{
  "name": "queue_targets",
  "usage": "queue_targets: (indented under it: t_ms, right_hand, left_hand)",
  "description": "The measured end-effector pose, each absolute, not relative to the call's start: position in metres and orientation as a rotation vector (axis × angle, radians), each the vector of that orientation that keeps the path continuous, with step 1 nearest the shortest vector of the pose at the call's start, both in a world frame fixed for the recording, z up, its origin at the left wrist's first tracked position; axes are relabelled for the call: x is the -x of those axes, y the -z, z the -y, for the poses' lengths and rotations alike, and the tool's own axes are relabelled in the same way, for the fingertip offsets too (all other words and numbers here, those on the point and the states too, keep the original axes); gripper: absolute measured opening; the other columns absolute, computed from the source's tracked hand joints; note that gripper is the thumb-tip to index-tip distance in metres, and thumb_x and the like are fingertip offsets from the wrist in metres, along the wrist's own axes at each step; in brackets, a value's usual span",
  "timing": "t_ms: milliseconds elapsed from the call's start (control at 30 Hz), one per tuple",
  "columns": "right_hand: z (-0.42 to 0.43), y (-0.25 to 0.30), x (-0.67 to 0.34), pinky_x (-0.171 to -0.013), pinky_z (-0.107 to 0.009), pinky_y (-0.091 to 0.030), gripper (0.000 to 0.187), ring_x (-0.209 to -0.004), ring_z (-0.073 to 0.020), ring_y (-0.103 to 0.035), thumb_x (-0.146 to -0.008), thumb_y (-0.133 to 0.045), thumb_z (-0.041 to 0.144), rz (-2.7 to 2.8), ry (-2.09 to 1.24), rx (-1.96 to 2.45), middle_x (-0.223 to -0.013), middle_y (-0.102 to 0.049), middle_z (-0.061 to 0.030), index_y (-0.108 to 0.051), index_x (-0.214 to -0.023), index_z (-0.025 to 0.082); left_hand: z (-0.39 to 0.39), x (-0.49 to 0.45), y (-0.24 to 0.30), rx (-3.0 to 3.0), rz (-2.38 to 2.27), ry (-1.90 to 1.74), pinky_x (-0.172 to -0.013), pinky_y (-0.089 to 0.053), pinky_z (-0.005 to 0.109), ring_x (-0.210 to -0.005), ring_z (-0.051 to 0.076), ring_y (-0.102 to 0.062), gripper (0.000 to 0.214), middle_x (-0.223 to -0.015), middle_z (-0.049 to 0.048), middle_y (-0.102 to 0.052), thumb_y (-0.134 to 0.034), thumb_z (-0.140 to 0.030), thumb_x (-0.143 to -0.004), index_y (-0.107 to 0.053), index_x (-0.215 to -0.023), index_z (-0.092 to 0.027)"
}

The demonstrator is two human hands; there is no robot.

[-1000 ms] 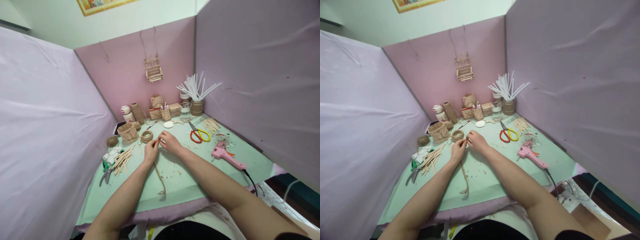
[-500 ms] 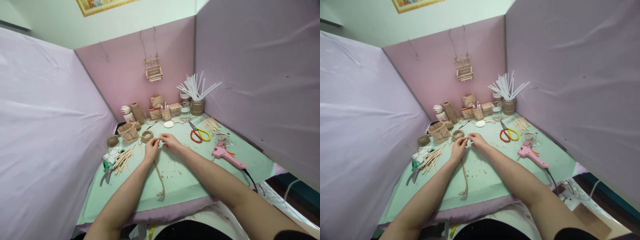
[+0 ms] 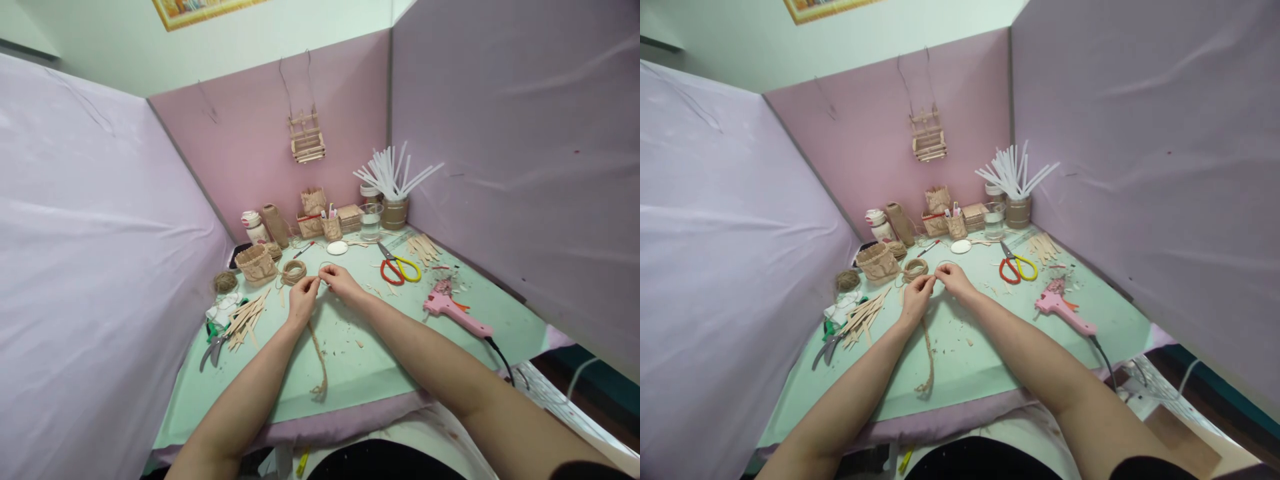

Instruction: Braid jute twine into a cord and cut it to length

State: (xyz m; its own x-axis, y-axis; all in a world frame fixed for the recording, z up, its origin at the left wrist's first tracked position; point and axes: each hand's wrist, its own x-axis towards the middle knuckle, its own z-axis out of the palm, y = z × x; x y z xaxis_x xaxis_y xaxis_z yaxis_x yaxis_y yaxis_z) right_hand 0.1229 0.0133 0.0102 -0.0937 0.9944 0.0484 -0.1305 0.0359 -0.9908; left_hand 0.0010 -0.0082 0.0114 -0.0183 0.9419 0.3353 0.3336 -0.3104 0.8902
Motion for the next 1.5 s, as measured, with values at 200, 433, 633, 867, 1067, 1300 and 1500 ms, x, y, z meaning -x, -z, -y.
queue_targets:
  t_ms: [200, 433, 633, 867, 1067, 1300, 1500]
  right_hand:
    - [-0.01, -0.012, -0.122, -0.048, -0.02, -0.031, 0.012, -0.053, -0.0089, -0.04, -0.067, -0.055, 0.029, 1.236, -1.216, 1.073, -0.056, -0.045, 0.0045, -0.053, -0.067, 0.018]
    - [-0.011, -0.01, -0.121, -0.052, -0.022, -0.033, 0.015, -0.053, -0.0092, -0.041, -0.068, -0.054, 0.032, 1.301, -1.159, 1.074, -0.055, -0.047, 0.0046, -0.055, -0.068, 0.017]
    - [-0.015, -0.005, -0.12, -0.051, -0.022, -0.032, 0.017, -0.051, -0.0093, -0.04, -0.07, -0.052, 0.033, 1.346, -1.158, 1.101, -0.054, -0.047, 0.0043, -0.054, -0.067, 0.017]
    - [-0.015, -0.003, -0.121, -0.051, -0.022, -0.034, 0.018, -0.052, -0.0097, -0.042, -0.072, -0.052, 0.033, 1.343, -1.164, 1.092, -0.054, -0.047, 0.0038, -0.058, -0.071, 0.016]
    - [-0.016, -0.001, -0.122, -0.049, -0.021, -0.032, 0.017, -0.05, -0.0091, -0.041, -0.072, -0.052, 0.032, 1.356, -1.137, 1.129, -0.053, -0.047, 0.0036, -0.059, -0.068, 0.016]
    - [-0.016, -0.004, -0.124, -0.057, -0.022, -0.038, 0.013, -0.057, -0.0106, -0.048, -0.069, -0.054, 0.028, 1.37, -0.979, 1.151, -0.061, -0.056, 0.0013, -0.059, -0.068, 0.016]
    - [-0.009, -0.011, -0.123, -0.066, -0.026, -0.04, 0.012, -0.067, -0.0133, -0.054, -0.074, -0.053, 0.025, 1.501, -0.779, 1.168, -0.07, -0.063, -0.0016, -0.061, -0.071, 0.017]
  left_hand:
    - [0.007, 0.001, -0.01, -1.657, -1.363, -1.383, -0.061, -0.04, 0.023, -0.062, 0.013, -0.05, 0.024, -0.067, 0.0019, -0.062, -0.057, -0.036, -0.074, -0.068, -0.076, -0.015]
    - [0.005, 0.003, -0.007, -1.648, -1.365, -1.369, -0.059, -0.04, 0.023, -0.062, 0.013, -0.05, 0.024, -0.065, 0.0019, -0.061, -0.058, -0.036, -0.073, -0.067, -0.075, -0.014]
    - [-0.001, 0.005, -0.001, -1.471, -1.372, -1.353, -0.059, -0.042, 0.023, -0.068, 0.013, -0.052, 0.028, -0.077, 0.0037, -0.063, -0.061, -0.039, -0.069, -0.066, -0.082, -0.015]
    - [-0.003, 0.006, 0.002, -1.314, -1.353, -1.34, -0.05, -0.037, 0.019, -0.061, 0.01, -0.047, 0.032, -0.073, 0.0016, -0.058, -0.065, -0.042, -0.065, -0.064, -0.082, -0.016]
    - [-0.006, 0.005, 0.003, -1.273, -1.256, -1.357, -0.045, -0.031, 0.019, -0.051, 0.006, -0.04, 0.033, -0.066, -0.0008, -0.055, -0.068, -0.043, -0.062, -0.064, -0.079, -0.015]
    - [-0.007, 0.004, 0.001, -1.246, -1.202, -1.346, -0.045, -0.028, 0.02, -0.047, 0.005, -0.037, 0.035, -0.06, -0.0017, -0.054, -0.071, -0.043, -0.059, -0.067, -0.077, -0.014]
    - [-0.005, 0.005, 0.0, -1.244, -1.254, -1.374, -0.047, -0.034, 0.02, -0.05, 0.006, -0.041, 0.035, -0.065, -0.0003, -0.057, -0.071, -0.043, -0.06, -0.066, -0.079, -0.013]
